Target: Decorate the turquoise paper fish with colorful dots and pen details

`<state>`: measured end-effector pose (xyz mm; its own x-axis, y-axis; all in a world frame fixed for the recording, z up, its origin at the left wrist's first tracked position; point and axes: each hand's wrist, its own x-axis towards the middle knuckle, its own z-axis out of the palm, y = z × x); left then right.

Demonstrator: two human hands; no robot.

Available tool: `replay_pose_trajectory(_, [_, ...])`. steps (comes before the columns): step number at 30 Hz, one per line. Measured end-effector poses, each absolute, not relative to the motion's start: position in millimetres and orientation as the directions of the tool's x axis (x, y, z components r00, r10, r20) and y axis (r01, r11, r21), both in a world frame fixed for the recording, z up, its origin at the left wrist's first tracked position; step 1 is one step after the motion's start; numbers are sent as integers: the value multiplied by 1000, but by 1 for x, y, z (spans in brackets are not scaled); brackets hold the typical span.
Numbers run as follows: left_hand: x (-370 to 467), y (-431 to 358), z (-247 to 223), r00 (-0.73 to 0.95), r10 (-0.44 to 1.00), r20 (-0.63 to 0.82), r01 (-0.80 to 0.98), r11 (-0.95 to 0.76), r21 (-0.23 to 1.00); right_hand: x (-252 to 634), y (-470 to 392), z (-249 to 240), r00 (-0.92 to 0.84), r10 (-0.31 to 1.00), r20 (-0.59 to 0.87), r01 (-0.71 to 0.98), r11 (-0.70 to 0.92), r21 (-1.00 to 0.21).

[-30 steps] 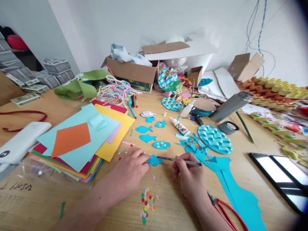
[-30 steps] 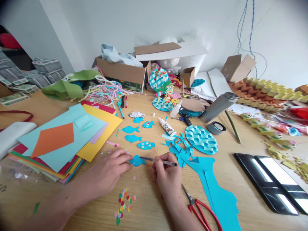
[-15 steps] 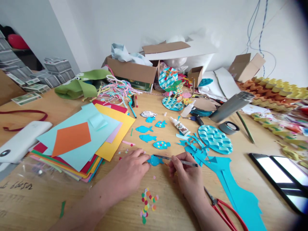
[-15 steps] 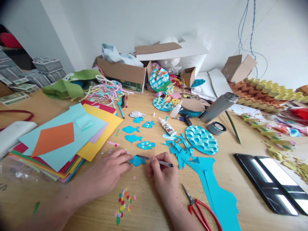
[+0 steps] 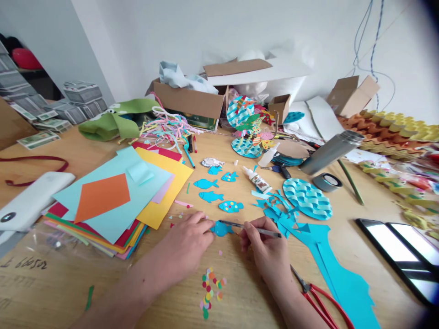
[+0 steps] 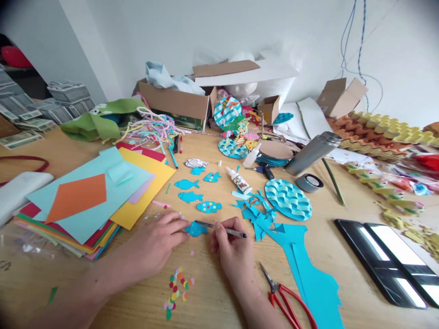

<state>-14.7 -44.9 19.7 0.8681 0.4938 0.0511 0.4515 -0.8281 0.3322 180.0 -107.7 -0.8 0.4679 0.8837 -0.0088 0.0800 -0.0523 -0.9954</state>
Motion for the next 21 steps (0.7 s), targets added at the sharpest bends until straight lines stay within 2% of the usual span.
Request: replay_pose_trajectory(21, [-15,-44,20,868,492,59,445,-826,345,182,-108,0,495,869,-15,82,-64,-995])
